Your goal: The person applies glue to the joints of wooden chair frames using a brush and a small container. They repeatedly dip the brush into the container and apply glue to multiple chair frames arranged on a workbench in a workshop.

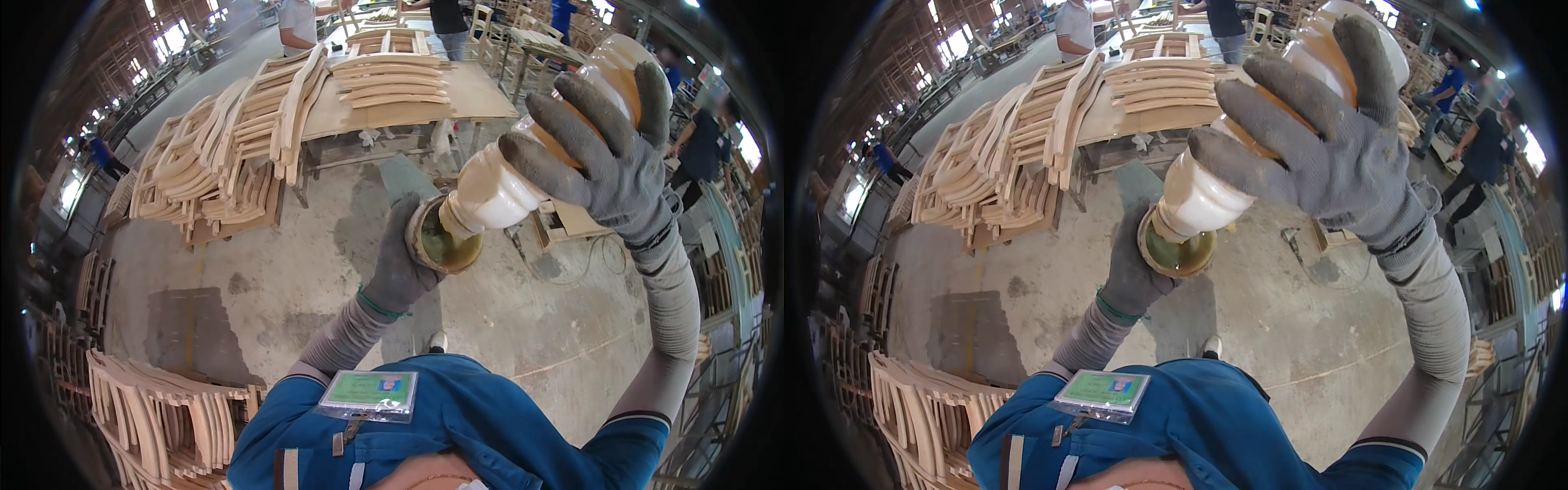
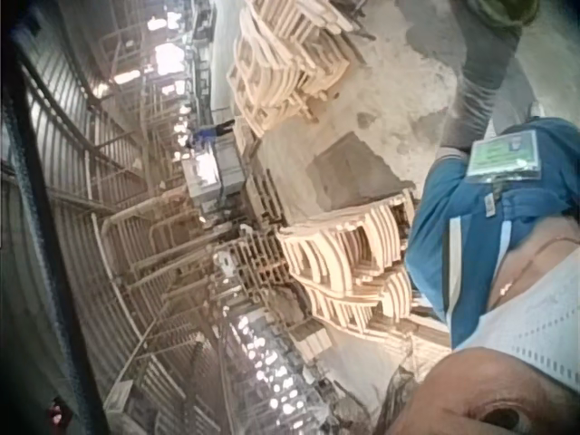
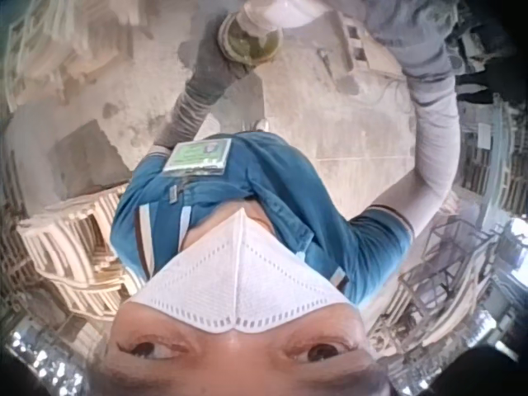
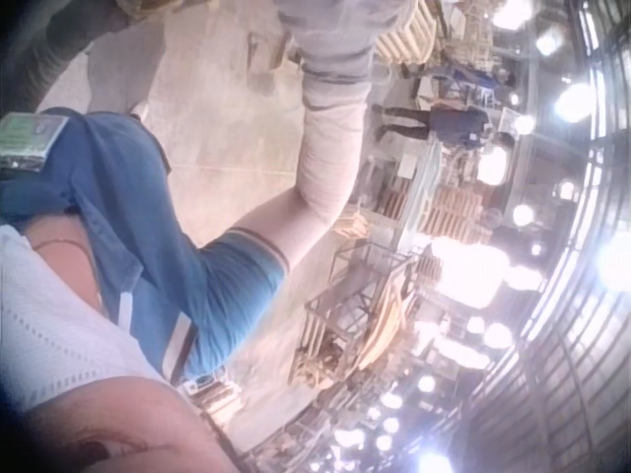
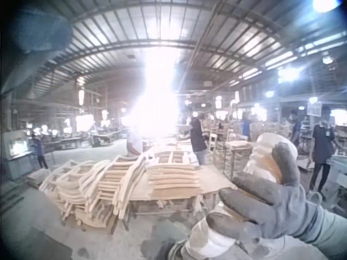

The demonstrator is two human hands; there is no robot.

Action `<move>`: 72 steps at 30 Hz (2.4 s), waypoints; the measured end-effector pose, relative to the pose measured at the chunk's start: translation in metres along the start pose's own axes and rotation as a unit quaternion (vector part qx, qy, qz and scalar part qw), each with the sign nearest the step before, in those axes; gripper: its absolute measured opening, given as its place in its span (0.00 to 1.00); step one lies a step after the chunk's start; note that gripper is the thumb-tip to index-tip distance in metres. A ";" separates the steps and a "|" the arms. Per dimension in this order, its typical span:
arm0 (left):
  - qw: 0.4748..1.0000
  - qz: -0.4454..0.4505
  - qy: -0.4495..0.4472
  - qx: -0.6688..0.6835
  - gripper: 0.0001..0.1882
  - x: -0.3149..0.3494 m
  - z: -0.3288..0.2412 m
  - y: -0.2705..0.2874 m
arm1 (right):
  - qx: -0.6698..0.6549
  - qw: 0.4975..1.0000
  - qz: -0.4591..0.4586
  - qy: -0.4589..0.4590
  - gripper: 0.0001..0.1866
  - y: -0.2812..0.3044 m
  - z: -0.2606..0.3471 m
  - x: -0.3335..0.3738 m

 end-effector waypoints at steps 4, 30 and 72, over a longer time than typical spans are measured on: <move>0.985 -0.076 0.050 0.144 0.28 -0.056 -0.022 0.033 | -0.016 1.000 -0.021 -0.002 0.25 -0.078 -0.017 -0.010; 0.989 -0.031 -0.132 0.062 0.20 -0.314 -0.254 0.299 | 0.005 1.000 0.011 -0.018 0.25 -0.490 0.016 -0.151; 0.930 -0.069 -0.255 -0.254 0.26 -0.670 -0.285 0.469 | -0.014 0.997 -0.070 -0.006 0.28 -0.887 -0.092 -0.100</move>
Point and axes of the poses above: each hand's wrist, its own x-axis away from the middle knuckle, its own y-axis out of the back of the hand, z = x × y, the point moved 2 cm from there along -x, towards the middle knuckle
